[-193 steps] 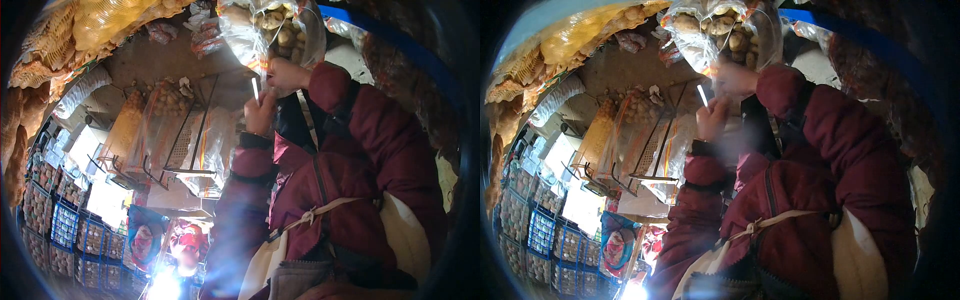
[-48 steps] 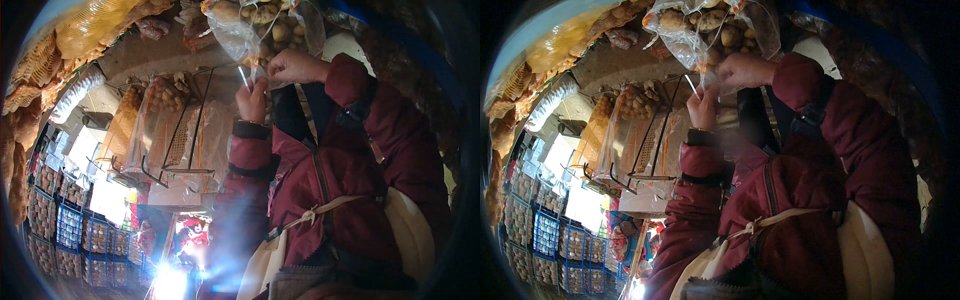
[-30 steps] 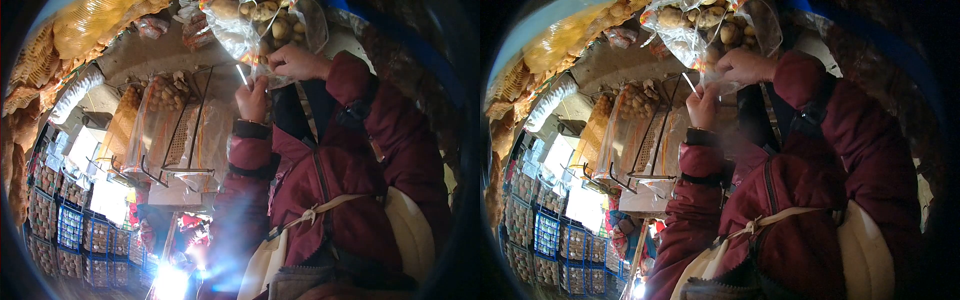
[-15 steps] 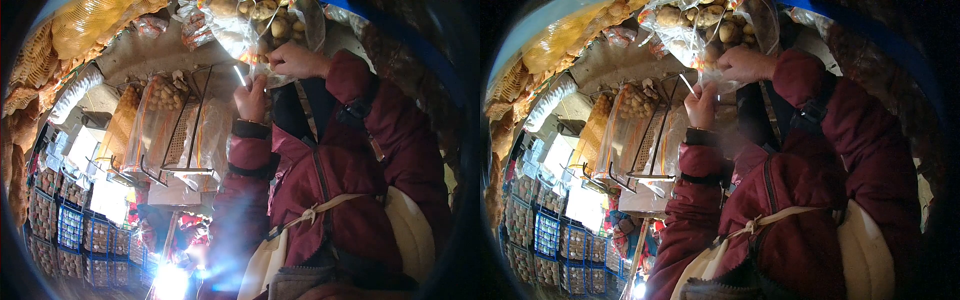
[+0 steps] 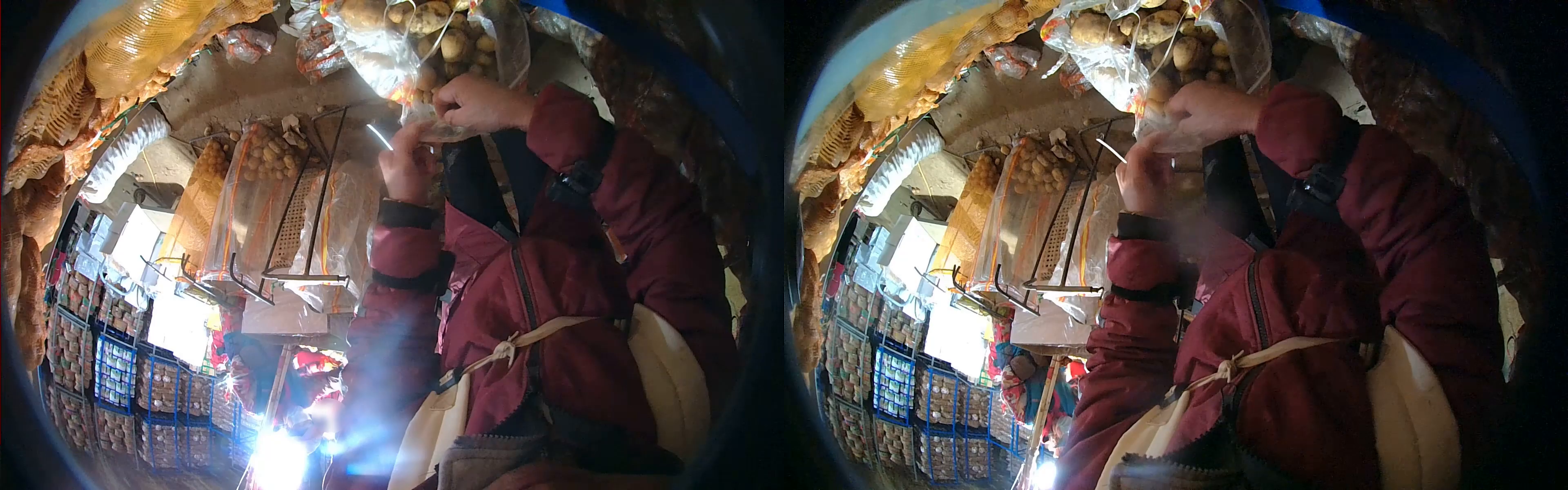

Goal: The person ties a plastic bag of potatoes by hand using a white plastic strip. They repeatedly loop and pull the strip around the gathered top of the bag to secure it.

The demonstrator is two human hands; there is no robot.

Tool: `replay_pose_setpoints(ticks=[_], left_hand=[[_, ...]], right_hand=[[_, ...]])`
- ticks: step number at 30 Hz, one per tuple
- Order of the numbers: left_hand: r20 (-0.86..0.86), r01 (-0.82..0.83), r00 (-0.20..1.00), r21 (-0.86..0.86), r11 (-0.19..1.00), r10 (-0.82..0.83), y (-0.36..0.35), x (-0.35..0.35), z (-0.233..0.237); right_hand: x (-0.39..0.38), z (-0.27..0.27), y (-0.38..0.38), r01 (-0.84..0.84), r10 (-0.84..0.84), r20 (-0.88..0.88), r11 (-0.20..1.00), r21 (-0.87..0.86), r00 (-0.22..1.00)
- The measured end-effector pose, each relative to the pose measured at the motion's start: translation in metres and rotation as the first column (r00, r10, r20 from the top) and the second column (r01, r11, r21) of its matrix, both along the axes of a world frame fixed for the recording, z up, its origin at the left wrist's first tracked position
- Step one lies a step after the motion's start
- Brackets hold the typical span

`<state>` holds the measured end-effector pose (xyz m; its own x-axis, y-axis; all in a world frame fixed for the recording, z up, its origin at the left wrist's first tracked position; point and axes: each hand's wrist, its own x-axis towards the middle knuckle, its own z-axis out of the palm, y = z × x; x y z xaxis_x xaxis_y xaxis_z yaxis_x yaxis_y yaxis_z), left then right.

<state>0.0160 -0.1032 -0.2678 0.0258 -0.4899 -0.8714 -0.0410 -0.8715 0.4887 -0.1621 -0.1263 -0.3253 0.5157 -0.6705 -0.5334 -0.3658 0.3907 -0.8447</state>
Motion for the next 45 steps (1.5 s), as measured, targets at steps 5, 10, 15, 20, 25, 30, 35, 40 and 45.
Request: replay_pose_setpoints(ticks=[5,10,15,20,25,30,35,40,45], left_hand=[[-0.027,0.024,0.999,0.011,1.000,-0.024,-0.001,0.007,-0.002],[-0.133,0.060,0.990,0.045,0.997,-0.054,0.001,0.018,-0.008],[-0.137,0.197,0.972,0.040,0.980,-0.190,-0.003,0.017,-0.009],[-0.061,0.243,0.968,-0.004,0.970,-0.243,-0.006,0.008,-0.006],[0.013,0.343,0.939,-0.047,0.938,-0.343,-0.002,0.016,-0.022],[0.048,0.337,0.942,-0.137,0.932,-0.334,0.003,0.015,-0.025],[0.064,0.319,0.948,-0.187,0.929,-0.312,0.013,0.025,-0.031],[0.021,0.265,0.964,-0.177,0.948,-0.265,0.010,0.021,-0.022],[0.008,0.275,0.961,-0.163,0.947,-0.278,0.004,0.021,-0.017]], right_hand=[[0.001,-0.001,0.000,0.016,-0.014,0.055,0.999,-0.036,0.998],[0.000,-0.002,-0.001,-0.010,0.009,0.047,1.000,0.024,0.999],[0.002,-0.003,-0.002,-0.046,0.045,0.016,0.998,0.048,0.999],[0.001,0.008,-0.006,-0.069,0.070,-0.020,0.997,0.037,0.997],[0.003,-0.001,-0.002,-0.086,0.087,0.020,0.996,-0.014,0.996],[0.003,0.004,-0.002,-0.055,0.055,0.027,0.998,-0.003,0.998],[-0.005,0.018,-0.009,-0.071,0.067,0.058,0.995,0.073,0.996],[0.003,0.003,0.000,-0.100,0.100,-0.006,0.994,-0.039,0.995],[0.005,0.002,0.000,-0.035,0.034,-0.012,0.992,-0.123,0.999]])
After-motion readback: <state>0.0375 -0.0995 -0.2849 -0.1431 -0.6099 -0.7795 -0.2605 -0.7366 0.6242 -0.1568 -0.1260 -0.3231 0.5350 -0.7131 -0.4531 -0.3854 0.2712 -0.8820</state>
